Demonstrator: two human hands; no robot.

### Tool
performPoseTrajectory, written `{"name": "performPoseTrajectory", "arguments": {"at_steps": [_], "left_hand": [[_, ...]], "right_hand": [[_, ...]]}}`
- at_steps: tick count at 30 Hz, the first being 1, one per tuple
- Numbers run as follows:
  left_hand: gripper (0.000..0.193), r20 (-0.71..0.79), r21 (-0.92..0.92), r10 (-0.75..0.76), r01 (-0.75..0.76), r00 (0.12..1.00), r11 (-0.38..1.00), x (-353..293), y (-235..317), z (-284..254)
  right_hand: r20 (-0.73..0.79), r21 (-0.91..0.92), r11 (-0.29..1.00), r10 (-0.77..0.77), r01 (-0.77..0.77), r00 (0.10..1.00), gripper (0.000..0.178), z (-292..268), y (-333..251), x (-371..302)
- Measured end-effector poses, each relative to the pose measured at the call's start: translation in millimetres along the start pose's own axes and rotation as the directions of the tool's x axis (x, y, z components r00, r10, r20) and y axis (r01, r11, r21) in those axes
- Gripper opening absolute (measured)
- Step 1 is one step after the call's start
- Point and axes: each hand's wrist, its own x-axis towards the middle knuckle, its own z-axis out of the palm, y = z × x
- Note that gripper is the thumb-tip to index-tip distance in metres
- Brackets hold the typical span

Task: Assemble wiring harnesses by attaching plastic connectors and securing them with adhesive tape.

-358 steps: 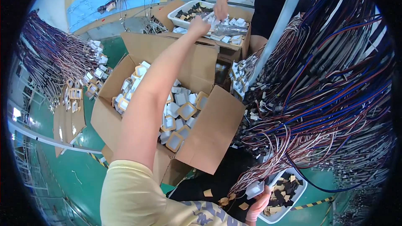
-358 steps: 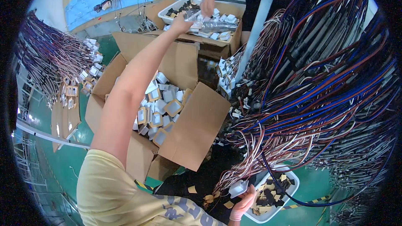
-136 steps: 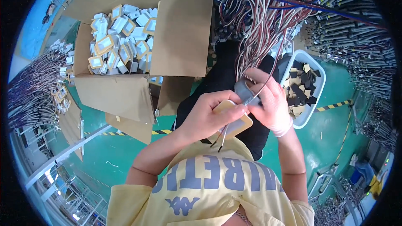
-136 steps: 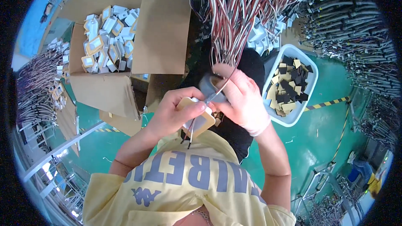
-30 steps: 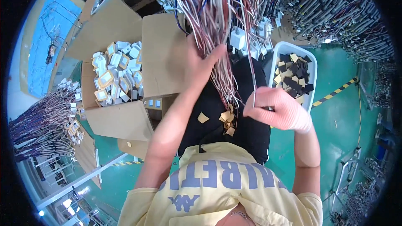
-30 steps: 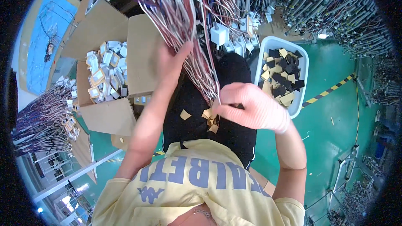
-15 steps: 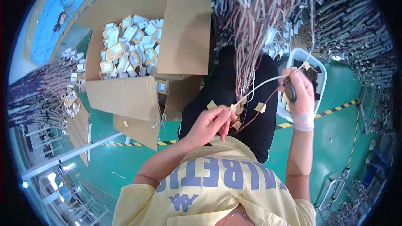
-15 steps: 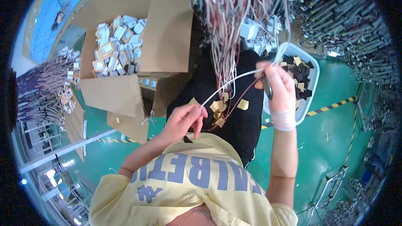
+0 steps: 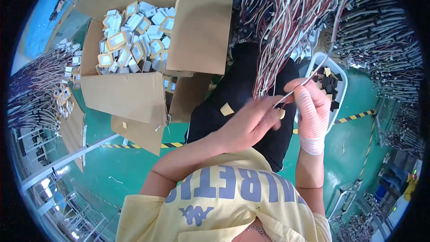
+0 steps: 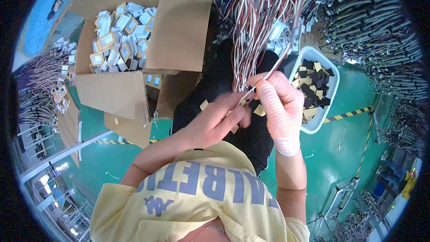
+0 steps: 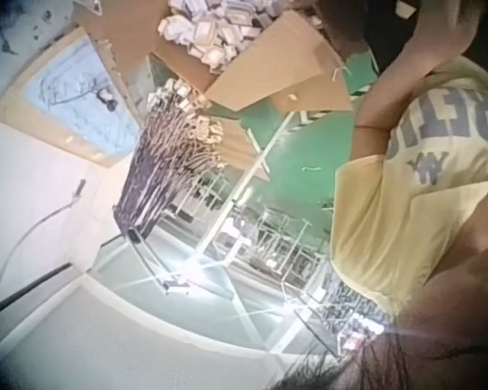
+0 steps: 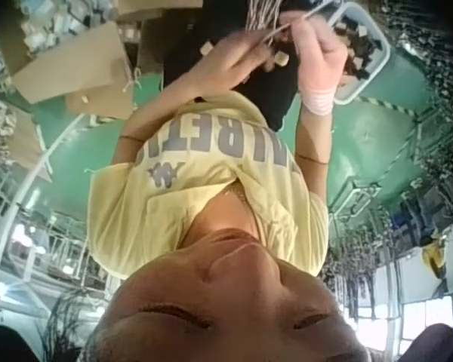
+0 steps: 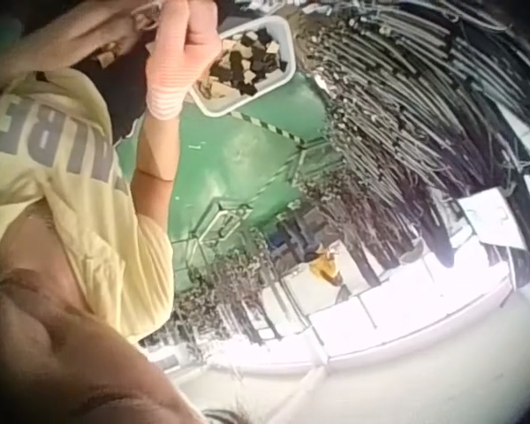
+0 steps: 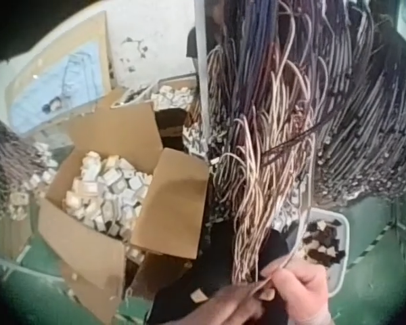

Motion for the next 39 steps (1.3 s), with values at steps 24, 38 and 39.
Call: {"name": "performPoseTrajectory", "arguments": {"at_steps": [24, 38, 39], "left_hand": [[0.017, -0.198, 0.054, -0.143, 0.157, 0.97, 0.986, -40.4, -26.0, -26.8], [0.022, 0.0, 0.156, -0.097, 0.096, 0.995, 0.983, 11.2, -11.6, -110.0], [0.023, -0.267, -0.105, 0.105, -0.137, 0.958, 0.985, 20.3, -24.0, -132.7]], "right_hand": [[-0.053, -0.051, 0.996, 0.067, -0.069, 0.996, 0.014, 46.0, 54.6, -11.5], [0.007, -0.241, 0.971, 0.013, -0.011, 1.0, 0.015, 26.8, 57.2, 11.1], [-0.025, -0.174, 0.981, 0.082, -0.085, 0.996, 0.018, 16.9, 54.8, 9.4]]}}
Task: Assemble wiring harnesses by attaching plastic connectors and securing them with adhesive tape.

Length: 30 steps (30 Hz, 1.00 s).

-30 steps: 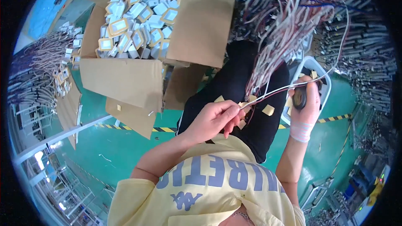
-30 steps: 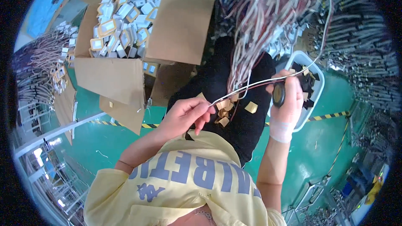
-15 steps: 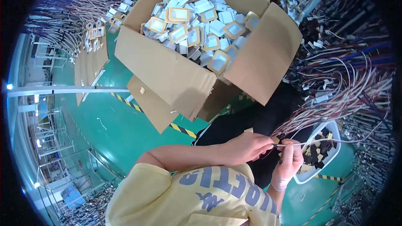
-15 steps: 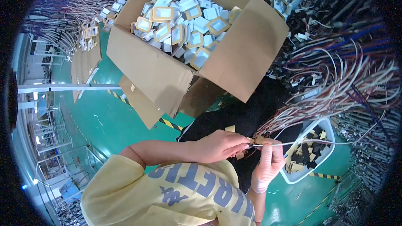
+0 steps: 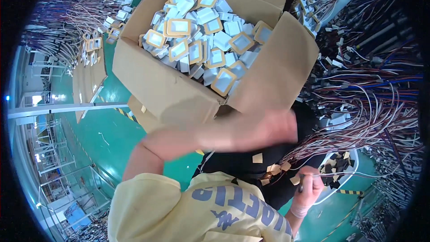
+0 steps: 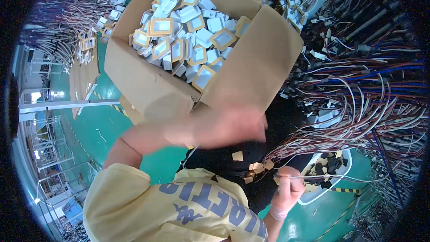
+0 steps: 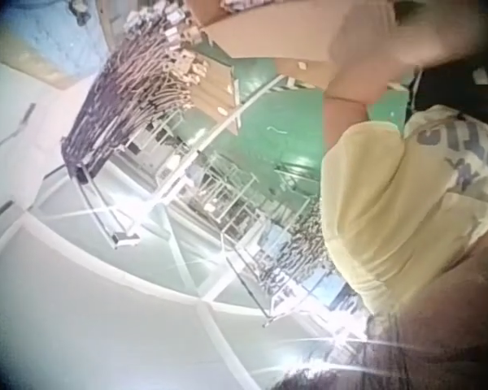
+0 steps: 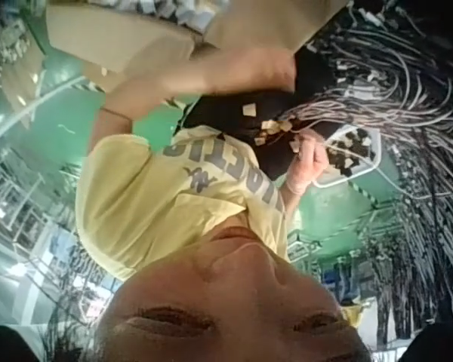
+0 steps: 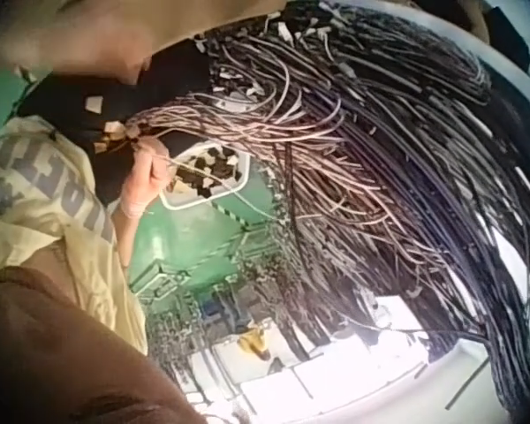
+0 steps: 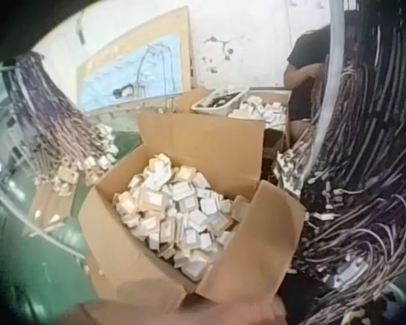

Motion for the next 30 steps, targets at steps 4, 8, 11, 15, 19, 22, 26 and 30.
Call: {"name": "performPoseTrajectory", "arguments": {"at_steps": [4, 8, 11, 15, 19, 22, 26, 30], "left_hand": [[0.019, -0.408, 0.796, 0.161, 0.263, 0.899, 0.546, 61.2, -49.6, -162.2], [0.026, -0.52, 0.849, -0.063, 0.524, 0.852, 0.074, 67.3, -138.2, -209.8], [0.024, -0.62, 0.779, -0.094, 0.626, 0.779, 0.045, 58.3, -125.0, -214.1], [0.015, -0.563, 0.795, 0.211, 0.453, 0.799, 0.404, 26.0, -23.2, -162.3], [0.023, -0.381, 0.77, 0.449, 0.008, 0.809, 0.638, -18.1, 15.4, -31.7], [0.019, -0.376, 0.414, 0.256, -0.086, 0.89, 0.906, -41.9, 9.2, 58.0], [0.045, -0.156, 0.279, 0.145, -0.097, 0.977, 0.955, -50.7, 11.4, 112.4], [0.056, 0.181, 0.001, -0.017, 0.017, 0.983, 1.0, -55.9, 15.2, 116.8]], "right_hand": [[0.047, 0.081, 0.997, 0.0, -0.004, 0.999, 0.016, -25.4, 11.9, -20.3], [0.094, 0.022, 0.999, -0.05, 0.048, 0.994, 0.01, -21.0, 16.3, -22.1], [0.098, 0.011, 0.996, -0.091, 0.09, 0.991, 0.008, -19.3, 6.6, -28.6], [0.019, 0.071, 0.994, -0.084, 0.082, 0.996, 0.008, -27.5, 7.2, -42.6], [0.028, -0.025, 0.971, -0.235, 0.236, 0.972, 0.008, -19.9, -11.3, -30.9], [0.085, 0.12, 0.958, -0.27, 0.259, 0.959, 0.007, 4.2, -39.6, -26.5], [0.031, 0.055, 0.977, -0.21, 0.208, 0.977, 0.01, -0.8, -43.7, -35.3], [-0.007, 0.15, 0.971, -0.187, 0.186, 0.982, 0.008, -19.4, -31.4, -51.6]]}}
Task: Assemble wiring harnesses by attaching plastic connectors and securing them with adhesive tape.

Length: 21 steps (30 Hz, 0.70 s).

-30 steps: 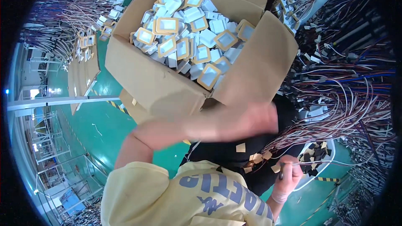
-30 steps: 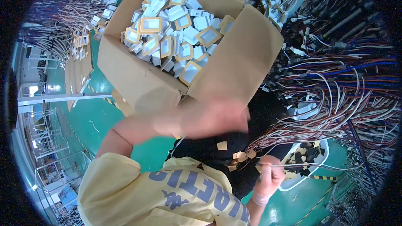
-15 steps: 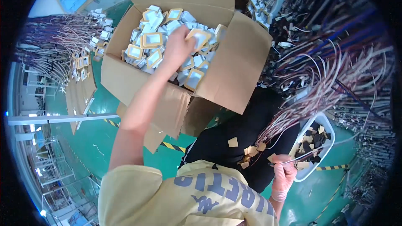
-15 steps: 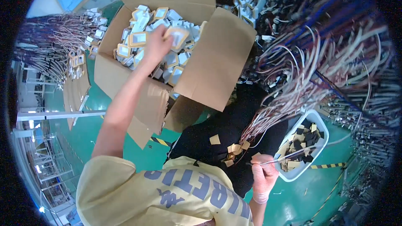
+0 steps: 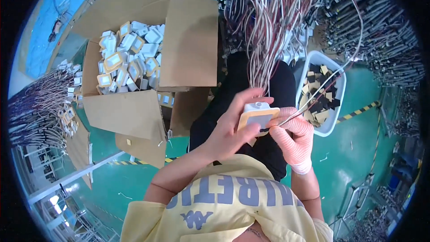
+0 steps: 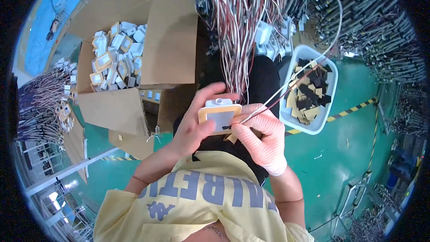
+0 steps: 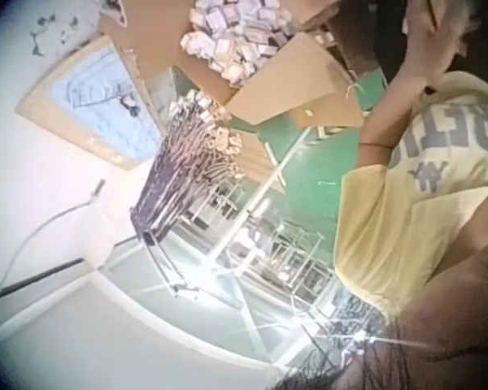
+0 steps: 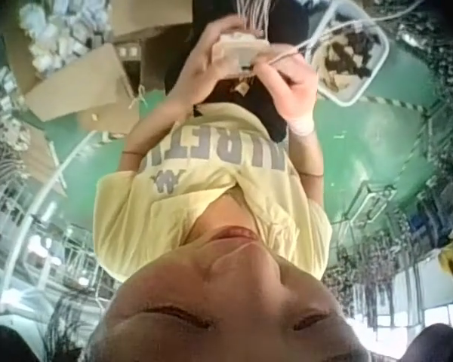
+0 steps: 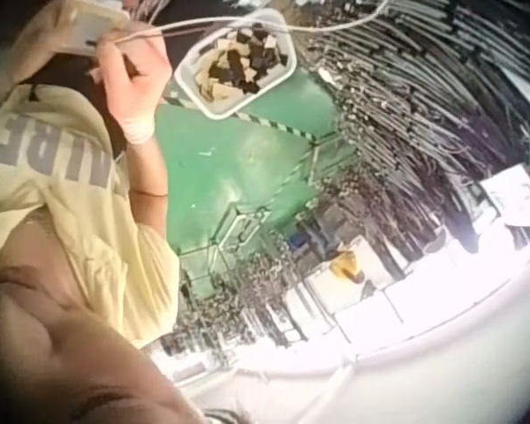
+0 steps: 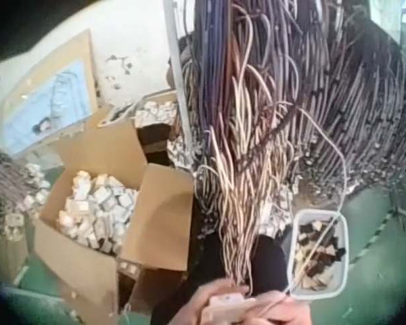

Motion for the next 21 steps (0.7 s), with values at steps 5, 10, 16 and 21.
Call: {"name": "performPoseTrajectory", "arguments": {"at_steps": [5, 10, 16, 21], "left_hand": [[0.06, -0.07, -0.179, -0.131, 0.117, 0.989, 0.977, -9.0, -8.3, 12.8], [0.058, -0.069, 0.241, 0.014, 0.003, 0.998, 0.971, -9.1, 7.0, 16.8], [0.065, -0.044, 0.449, 0.135, -0.101, 0.99, 0.888, -8.4, 10.9, 16.7], [0.066, -0.039, 0.463, 0.13, -0.098, 0.991, 0.881, -9.7, 15.1, 15.5]], "right_hand": [[0.097, -0.107, 0.979, -0.164, 0.174, 0.982, 0.006, -15.2, -1.9, -2.9], [0.042, -0.205, 0.947, -0.245, 0.249, 0.969, 0.006, -25.2, -35.1, 17.1], [0.238, -0.157, 0.975, -0.118, 0.158, 0.964, 0.006, -21.3, -34.9, 23.1], [0.221, -0.213, 0.96, -0.135, 0.183, 0.966, 0.006, -15.2, -34.4, 24.3]]}}
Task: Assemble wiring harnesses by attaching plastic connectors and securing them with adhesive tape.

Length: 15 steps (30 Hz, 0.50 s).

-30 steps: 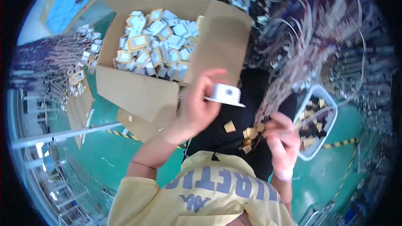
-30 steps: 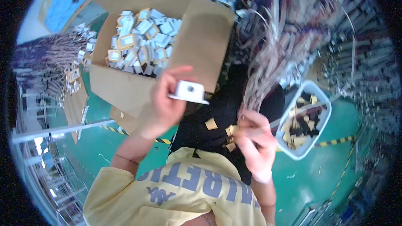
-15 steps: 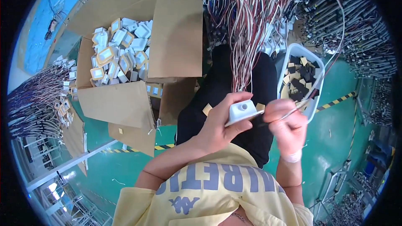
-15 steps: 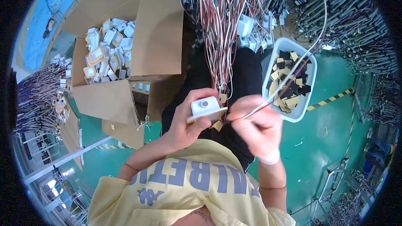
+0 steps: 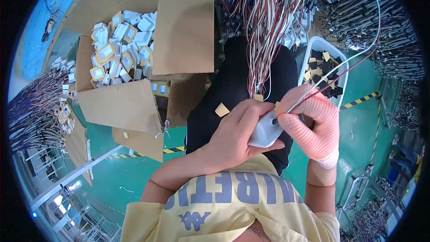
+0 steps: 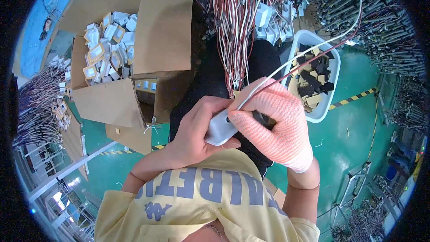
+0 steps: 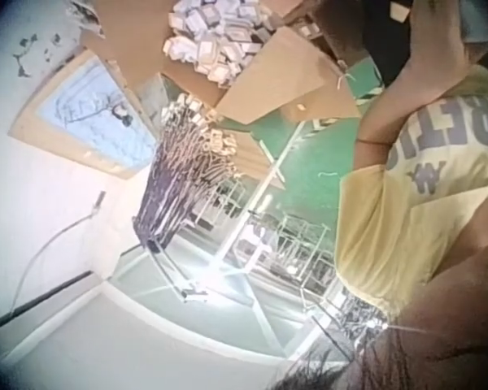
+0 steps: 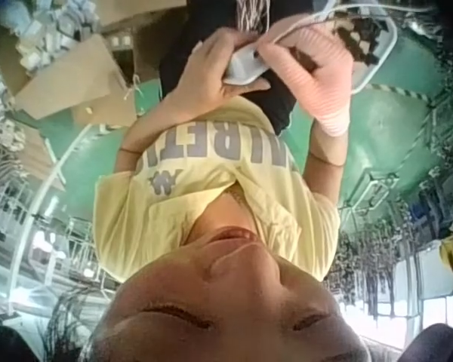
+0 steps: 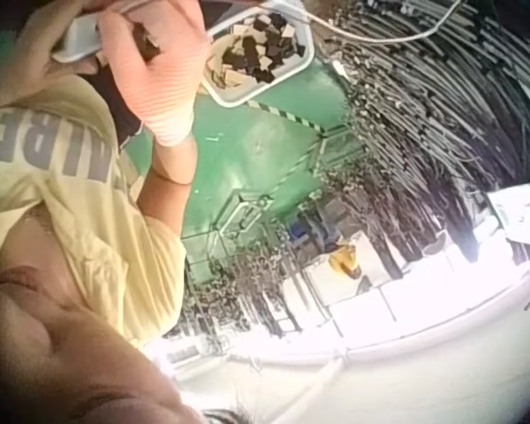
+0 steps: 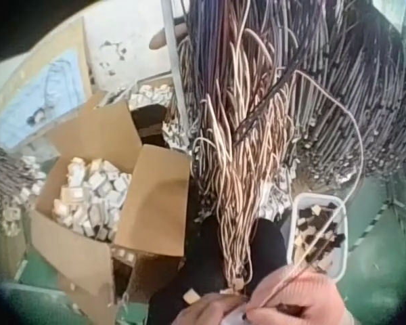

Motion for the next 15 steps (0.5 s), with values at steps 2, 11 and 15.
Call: {"name": "performPoseTrajectory", "arguments": {"at_steps": [2, 11, 15], "left_hand": [[0.066, -0.002, -0.003, -0.001, 0.001, 1.0, 1.0, 1.2, -0.4, 0.0], [0.068, 0.009, 0.066, -0.024, 0.023, 1.0, 0.998, 0.8, -0.7, 0.6], [0.065, -0.016, 0.019, -0.012, 0.012, 1.0, 1.0, 1.2, -2.6, 0.2]], "right_hand": [[0.005, 0.003, 1.0, -0.008, 0.008, 1.0, 0.006, 2.0, 1.8, -1.3], [-0.063, 0.107, 0.993, -0.034, 0.04, 0.997, 0.003, 10.7, 11.5, -2.6], [-0.025, 0.292, 0.943, 0.173, -0.159, 0.985, 0.003, 10.3, 12.4, -0.9]]}}
